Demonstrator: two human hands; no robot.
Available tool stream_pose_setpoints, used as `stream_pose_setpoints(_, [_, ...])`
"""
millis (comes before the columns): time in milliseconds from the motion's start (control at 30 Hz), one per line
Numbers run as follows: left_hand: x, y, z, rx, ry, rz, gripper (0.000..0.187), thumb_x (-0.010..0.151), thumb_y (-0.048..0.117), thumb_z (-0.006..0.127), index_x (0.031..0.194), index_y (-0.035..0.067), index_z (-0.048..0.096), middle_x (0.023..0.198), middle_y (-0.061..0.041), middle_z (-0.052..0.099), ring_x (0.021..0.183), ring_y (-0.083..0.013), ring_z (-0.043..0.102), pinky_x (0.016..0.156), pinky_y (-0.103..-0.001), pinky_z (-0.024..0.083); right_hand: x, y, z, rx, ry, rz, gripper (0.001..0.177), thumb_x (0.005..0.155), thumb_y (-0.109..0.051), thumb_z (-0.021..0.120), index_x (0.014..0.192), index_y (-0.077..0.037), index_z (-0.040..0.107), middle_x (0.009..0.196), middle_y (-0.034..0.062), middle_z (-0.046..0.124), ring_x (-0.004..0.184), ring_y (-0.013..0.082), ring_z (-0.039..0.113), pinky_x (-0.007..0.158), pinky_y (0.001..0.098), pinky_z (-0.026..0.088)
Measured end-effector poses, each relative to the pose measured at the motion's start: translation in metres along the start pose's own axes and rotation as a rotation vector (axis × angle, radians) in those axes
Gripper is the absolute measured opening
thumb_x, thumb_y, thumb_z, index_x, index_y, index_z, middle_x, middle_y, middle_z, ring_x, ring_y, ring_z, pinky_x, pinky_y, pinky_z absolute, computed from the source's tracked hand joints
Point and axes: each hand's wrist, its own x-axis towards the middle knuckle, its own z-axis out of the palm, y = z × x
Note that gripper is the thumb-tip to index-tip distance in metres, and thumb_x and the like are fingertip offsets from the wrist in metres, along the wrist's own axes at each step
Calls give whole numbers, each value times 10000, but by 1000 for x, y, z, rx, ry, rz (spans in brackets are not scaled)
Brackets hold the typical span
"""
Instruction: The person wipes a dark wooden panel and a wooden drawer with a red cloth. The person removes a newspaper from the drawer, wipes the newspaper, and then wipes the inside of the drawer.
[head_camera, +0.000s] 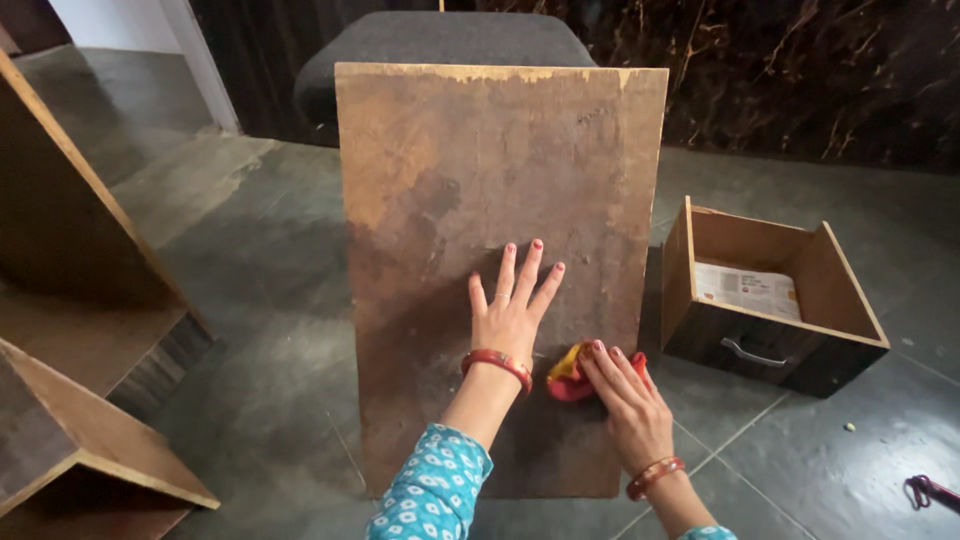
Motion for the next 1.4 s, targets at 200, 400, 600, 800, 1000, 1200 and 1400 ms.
stream_pose_setpoints(200, [-40, 11, 28, -2, -13, 60, 840, 850, 94, 638, 1601, 281, 309, 1716, 21, 86, 1566, -239, 138, 1164, -650, 242, 41, 5, -14, 28, 231, 61, 608, 866, 85, 510, 1428, -122, 614, 1518, 80, 554, 1432, 353, 488, 1204, 458, 385])
stream_pose_setpoints(400, [-48, 12, 58, -41, 81, 90, 640, 920, 120, 547, 1528, 290, 443, 1712, 41, 156, 1549, -191, 213, 1148, -616, 301, 23, -1, 21, -19, 144, 27, 559, 840, 64, 523, 1343, -125, 674, 1501, 82, 568, 1385, 325, 523, 1196, 504, 363])
stream_pose_setpoints(600, [-60, 12, 65, -89, 186, 104, 571, 953, 184, 539, 1517, 239, 474, 1673, -11, 295, 1500, -233, 323, 1056, -640, 370, -46, -21, 20, 167, -72, -80, 570, 778, 55, 522, 1291, -124, 694, 1455, 46, 608, 1374, 283, 544, 1200, 496, 366])
stream_pose_setpoints(800, [-92, -4, 59, -26, 179, -14, 615, 886, 148, 550, 1487, 263, 497, 1638, 4, 344, 1485, -236, 344, 1055, -639, 360, 4, -17, 8, 230, 127, 142, 573, 863, 104, 477, 1357, -110, 675, 1491, 66, 579, 1443, 318, 486, 1208, 446, 400])
stream_pose_setpoints(1000, [-97, -9, 67, -116, 185, -18, 540, 932, 154, 542, 1467, 219, 518, 1658, 25, 348, 1518, -210, 328, 1104, -644, 335, 8, -39, 42, 55, 27, -43, 521, 850, 39, 535, 1309, -140, 703, 1523, 61, 545, 1411, 287, 498, 1217, 515, 326])
stream_pose_setpoints(1200, [-111, -12, 76, -181, 216, 50, 514, 937, 171, 539, 1451, 172, 548, 1632, 0, 365, 1496, -223, 330, 1093, -683, 335, -51, -38, 31, 194, -240, -255, 499, 835, -20, 575, 1321, -76, 672, 1516, 79, 553, 1389, 261, 516, 1193, 474, 339])
stream_pose_setpoints(1400, [-123, -41, 68, -106, 87, 67, 540, 909, 114, 552, 1444, 189, 549, 1608, -1, 357, 1497, -282, 290, 1058, -713, 345, -10, -31, 3, 242, 82, 19, 519, 906, 71, 503, 1376, -100, 643, 1448, 94, 619, 1395, 273, 551, 1234, 408, 412])
